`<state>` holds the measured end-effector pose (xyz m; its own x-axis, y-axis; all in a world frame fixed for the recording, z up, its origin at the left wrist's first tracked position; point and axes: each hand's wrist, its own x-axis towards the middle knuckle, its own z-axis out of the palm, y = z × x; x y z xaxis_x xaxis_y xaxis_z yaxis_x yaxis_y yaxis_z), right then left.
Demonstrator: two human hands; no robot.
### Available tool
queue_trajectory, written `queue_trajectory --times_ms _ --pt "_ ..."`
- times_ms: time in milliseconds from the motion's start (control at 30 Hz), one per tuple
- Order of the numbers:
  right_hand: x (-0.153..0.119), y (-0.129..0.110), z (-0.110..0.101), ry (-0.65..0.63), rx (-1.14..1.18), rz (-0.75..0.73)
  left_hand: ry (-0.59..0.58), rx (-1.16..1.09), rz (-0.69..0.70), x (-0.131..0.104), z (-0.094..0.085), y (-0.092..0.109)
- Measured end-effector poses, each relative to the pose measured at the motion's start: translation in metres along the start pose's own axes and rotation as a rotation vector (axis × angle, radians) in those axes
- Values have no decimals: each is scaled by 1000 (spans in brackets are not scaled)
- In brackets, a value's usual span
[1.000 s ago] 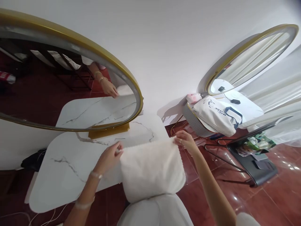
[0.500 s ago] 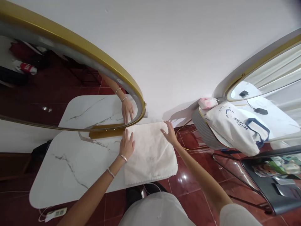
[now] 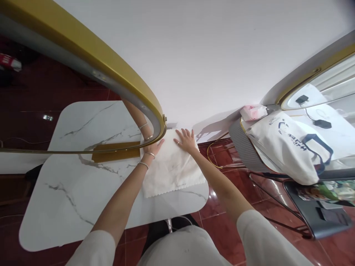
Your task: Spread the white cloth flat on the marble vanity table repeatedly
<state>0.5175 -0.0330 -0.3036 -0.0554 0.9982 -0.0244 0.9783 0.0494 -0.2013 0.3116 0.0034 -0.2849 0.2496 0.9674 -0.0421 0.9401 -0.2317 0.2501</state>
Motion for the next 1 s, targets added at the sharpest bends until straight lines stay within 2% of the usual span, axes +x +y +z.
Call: queue_trajectory --times_ms 100,167,300,400,467,567,700,767,800,833,900,1000 --pt "-10 -2 3 49 18 23 60 4 78 -16 4 -3" --pt "-35 -5 6 89 24 20 97 26 139 -44 6 -4" --pt "-102 -19 11 136 34 -17 141 41 223 -111 11 -1" --pt "-127 -35 14 134 45 7 126 18 239 -135 19 8" --pt "-118 -44 14 110 51 37 89 -2 255 -130 24 17" --pt "-78 -48 10 59 43 70 84 -27 231 -95 30 28" --pt "-17 -35 2 2 34 84 94 -79 177 -35 33 33" --pt "-3 -26 -1 -2 40 77 73 -122 180 -19 32 30" --pt "-2 -23 -1 12 45 68 66 -142 191 -19 30 28" --pt "-6 -20 0 36 53 56 65 -156 209 -25 28 25" --pt "-27 -16 3 106 74 37 78 -156 258 -54 22 17" --pt "-92 -19 11 213 126 38 91 -85 289 -131 16 6"
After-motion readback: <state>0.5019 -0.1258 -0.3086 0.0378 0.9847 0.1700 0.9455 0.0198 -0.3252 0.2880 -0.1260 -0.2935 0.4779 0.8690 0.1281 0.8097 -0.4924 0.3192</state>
